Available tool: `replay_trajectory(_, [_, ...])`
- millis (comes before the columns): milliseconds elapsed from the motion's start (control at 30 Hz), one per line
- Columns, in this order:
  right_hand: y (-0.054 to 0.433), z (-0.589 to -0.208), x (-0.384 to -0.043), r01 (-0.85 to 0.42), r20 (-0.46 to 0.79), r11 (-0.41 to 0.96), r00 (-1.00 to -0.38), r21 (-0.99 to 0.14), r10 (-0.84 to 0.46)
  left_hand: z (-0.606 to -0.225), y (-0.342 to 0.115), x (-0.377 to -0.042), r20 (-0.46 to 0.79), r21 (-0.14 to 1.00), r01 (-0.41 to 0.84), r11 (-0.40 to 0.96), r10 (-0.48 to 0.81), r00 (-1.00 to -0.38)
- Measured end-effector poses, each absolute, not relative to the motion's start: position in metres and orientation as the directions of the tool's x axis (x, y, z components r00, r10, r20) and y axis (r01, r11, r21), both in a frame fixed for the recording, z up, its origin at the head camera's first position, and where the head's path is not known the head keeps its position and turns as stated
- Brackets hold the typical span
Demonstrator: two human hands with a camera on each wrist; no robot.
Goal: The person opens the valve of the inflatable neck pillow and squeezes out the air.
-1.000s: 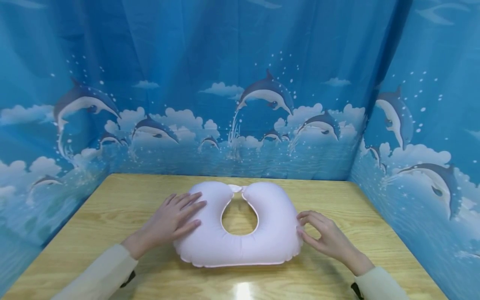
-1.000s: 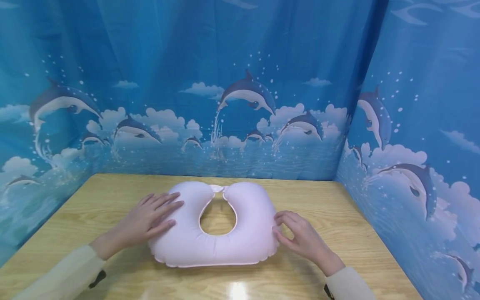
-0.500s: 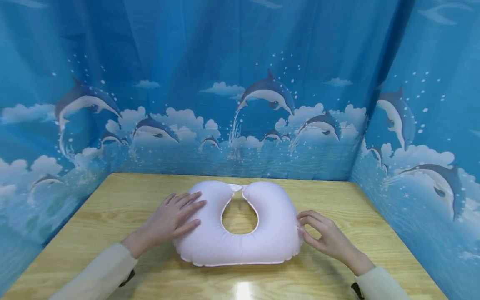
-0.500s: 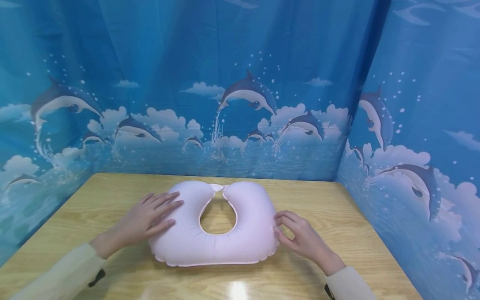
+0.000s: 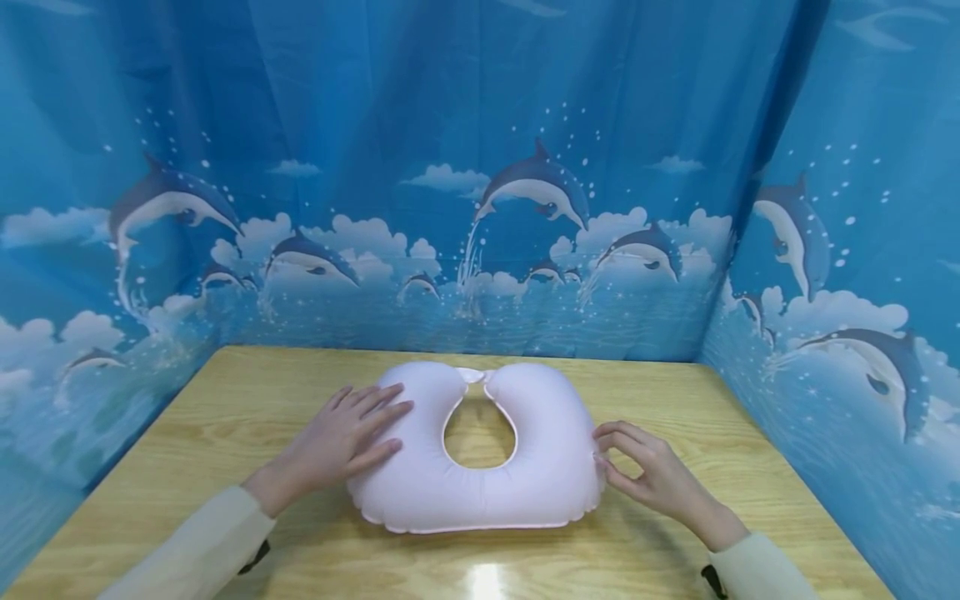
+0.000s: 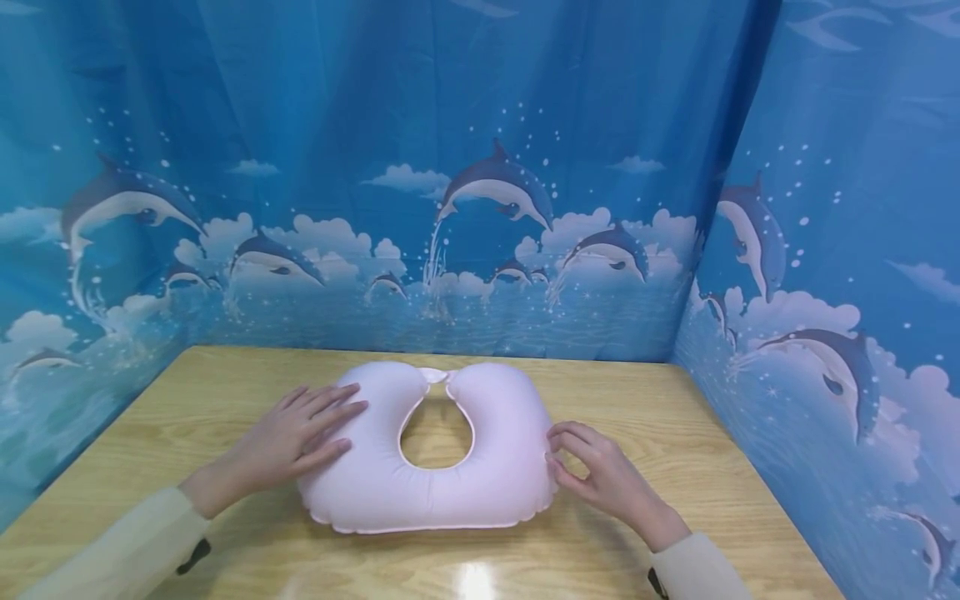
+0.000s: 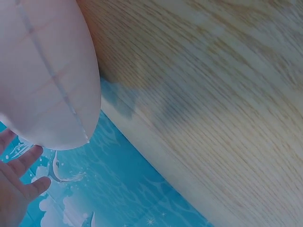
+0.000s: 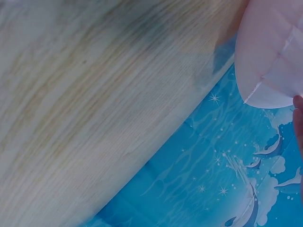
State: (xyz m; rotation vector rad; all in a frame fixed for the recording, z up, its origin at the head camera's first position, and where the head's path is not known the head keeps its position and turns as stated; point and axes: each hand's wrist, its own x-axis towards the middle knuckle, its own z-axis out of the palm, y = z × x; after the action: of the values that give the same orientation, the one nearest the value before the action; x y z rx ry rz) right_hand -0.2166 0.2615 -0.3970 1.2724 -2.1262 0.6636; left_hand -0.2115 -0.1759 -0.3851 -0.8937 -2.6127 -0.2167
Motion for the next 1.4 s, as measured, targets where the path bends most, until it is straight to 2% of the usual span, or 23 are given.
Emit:
replay_trajectory(333, [0.2601, -0.3955, -0.2153, -0.895, 0.69, 0.436, -0.376, -0.096, -0.619, -0.385, -0.1758, -0.2106, 0.379, 0.028, 0.613, 0.79, 0.559, -0.737])
replay_trajectory(567, [0.2604, -0.396, -0.2138, -0.887, 0.692, 0.436, -0.411, -0.153, -0.594, -0.3861, -0.1769, -0.2101, 0.374, 0.031, 0.608, 0.793, 0.555, -0.743])
replay_trajectory(800, [0.26, -0.3953, -0.2138, -0.883, 0.68, 0.44, -0.423, -0.162, -0.599, -0.3856, -0.1775, -0.2092, 0.366, 0.049, 0.605, 0.795, 0.549, -0.752])
replay_trajectory(1033, [0.2638, -0.3952, -0.2136, -0.849, 0.601, 0.478, -0.507, -0.225, -0.618, -0.3854, -0.178, -0.2092, 0.359, 0.064, 0.6, 0.797, 0.543, -0.759])
replay_trajectory(1400, [0.2658, -0.3935, -0.2161, -0.847, 0.583, 0.478, -0.514, -0.23, -0.629, -0.3847, -0.1776, -0.2095, 0.378, 0.065, 0.608, 0.791, 0.544, -0.749])
